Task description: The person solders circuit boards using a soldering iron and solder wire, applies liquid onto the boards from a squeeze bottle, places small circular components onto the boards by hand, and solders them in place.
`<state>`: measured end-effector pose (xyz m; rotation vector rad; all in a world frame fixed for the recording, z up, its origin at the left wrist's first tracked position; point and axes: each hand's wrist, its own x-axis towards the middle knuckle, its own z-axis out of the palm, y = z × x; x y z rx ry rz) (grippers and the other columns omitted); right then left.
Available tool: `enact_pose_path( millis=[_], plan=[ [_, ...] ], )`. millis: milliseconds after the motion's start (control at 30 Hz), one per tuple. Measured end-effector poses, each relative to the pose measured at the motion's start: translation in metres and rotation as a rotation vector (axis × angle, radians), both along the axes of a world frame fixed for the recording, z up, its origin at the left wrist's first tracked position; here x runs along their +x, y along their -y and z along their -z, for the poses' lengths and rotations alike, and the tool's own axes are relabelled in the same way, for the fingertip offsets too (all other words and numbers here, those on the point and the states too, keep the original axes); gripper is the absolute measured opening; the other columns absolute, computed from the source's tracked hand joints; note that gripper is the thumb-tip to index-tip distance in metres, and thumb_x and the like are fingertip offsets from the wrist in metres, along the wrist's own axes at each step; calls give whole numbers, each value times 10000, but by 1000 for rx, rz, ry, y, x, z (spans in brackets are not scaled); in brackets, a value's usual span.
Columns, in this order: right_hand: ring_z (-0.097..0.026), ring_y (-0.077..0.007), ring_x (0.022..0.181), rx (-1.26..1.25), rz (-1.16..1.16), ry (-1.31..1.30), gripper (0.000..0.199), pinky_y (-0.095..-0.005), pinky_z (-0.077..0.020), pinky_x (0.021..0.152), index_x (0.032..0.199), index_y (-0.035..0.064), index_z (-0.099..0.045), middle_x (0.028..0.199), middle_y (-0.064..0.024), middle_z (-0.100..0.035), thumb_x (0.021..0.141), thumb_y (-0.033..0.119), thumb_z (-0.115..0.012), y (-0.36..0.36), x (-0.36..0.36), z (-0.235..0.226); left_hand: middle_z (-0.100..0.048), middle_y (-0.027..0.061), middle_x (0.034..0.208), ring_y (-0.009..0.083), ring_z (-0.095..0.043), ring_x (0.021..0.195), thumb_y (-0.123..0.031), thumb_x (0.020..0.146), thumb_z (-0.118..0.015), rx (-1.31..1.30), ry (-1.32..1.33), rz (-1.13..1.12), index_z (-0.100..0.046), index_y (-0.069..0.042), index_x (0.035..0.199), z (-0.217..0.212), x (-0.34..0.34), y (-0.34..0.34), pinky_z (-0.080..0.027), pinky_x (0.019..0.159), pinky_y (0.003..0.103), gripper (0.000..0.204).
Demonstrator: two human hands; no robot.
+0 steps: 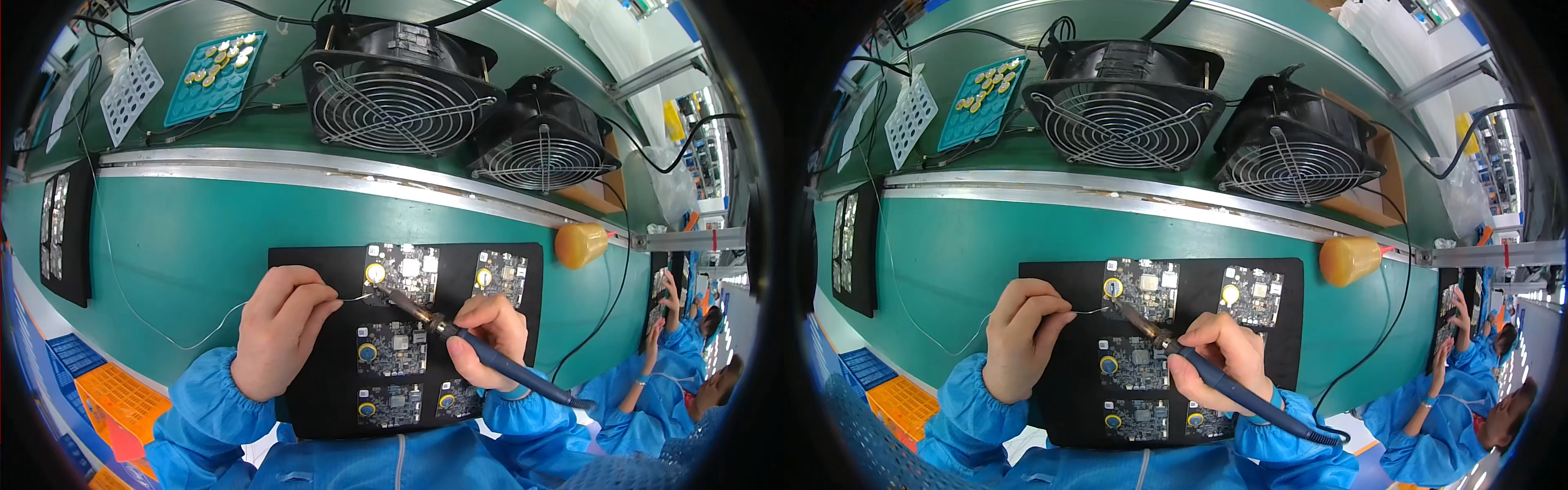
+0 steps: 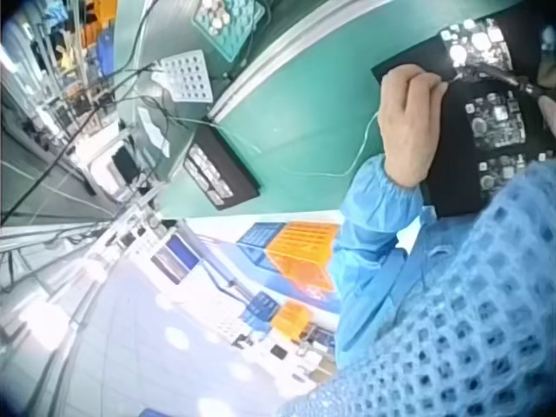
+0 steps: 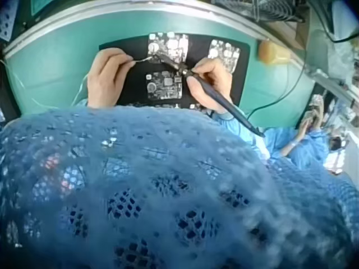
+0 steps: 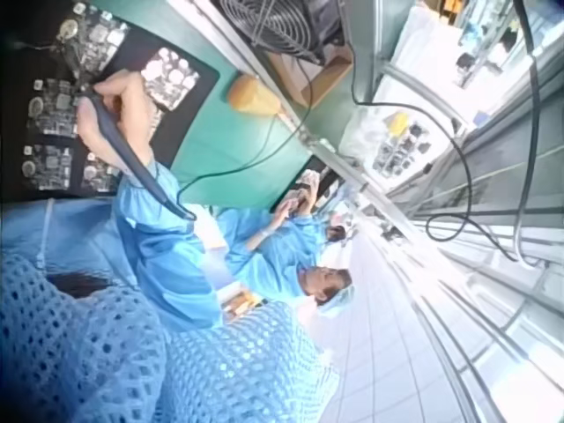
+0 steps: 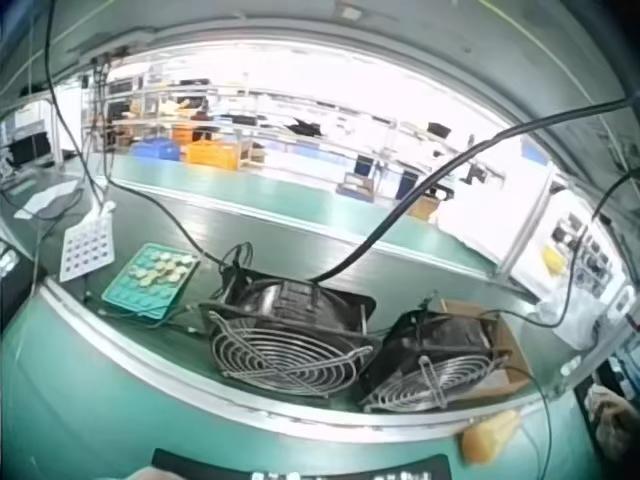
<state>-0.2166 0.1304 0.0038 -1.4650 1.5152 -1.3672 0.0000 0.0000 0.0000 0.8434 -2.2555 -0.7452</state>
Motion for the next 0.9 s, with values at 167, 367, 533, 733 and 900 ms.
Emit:
enact_pose_path(
  millis=[167, 367, 533, 733, 900],
  plan=[
    [-487, -87, 465, -33, 24, -83, 206, -224, -347, 401, 840, -19, -525, 666, -89, -567, 758, 57, -699, 3, 5, 3, -564, 100, 864, 249, -580, 754, 39, 686, -724, 6, 12, 41, -607, -6, 829, 5, -4, 1, -481, 625, 324, 190],
    [-492, -101, 459, -29, 2, -86, 205, -232, -351, 397, 831, -20, -521, 655, -93, -560, 760, 57, -697, 6, 4, 5, -580, 96, 887, 251, -574, 746, 48, 663, -726, -20, 27, 69, -595, -11, 826, 7, -6, 4, -478, 618, 328, 218],
    [-493, -107, 458, -16, -1, -91, 207, -233, -352, 397, 830, -22, -522, 653, -94, -559, 761, 64, -698, 5, 3, 3, -614, 34, 1124, 202, -529, 804, -57, 682, -671, -254, 187, 282, -577, -78, 825, 3, -6, 14, -448, 720, 327, 172],
    [-482, -107, 449, -34, 7, -73, 204, -235, -339, 395, 826, -22, -525, 649, -96, -563, 758, 64, -697, 5, 3, 5, -560, -20, 1273, 153, -470, 955, -139, 759, -606, -446, 372, 421, -573, -139, 872, 3, -3, 19, -406, 821, 317, 118],
    [-457, -103, 459, -63, 51, -9, 182, -242, -322, 410, 832, -22, -526, 640, -90, -554, 768, 53, -679, 0, -1, 2, -558, -31, 1274, 150, -467, 963, -140, 759, -606, -446, 390, 423, -572, -147, 873, 2, -2, 21, -398, 823, 326, 119]
  ],
)
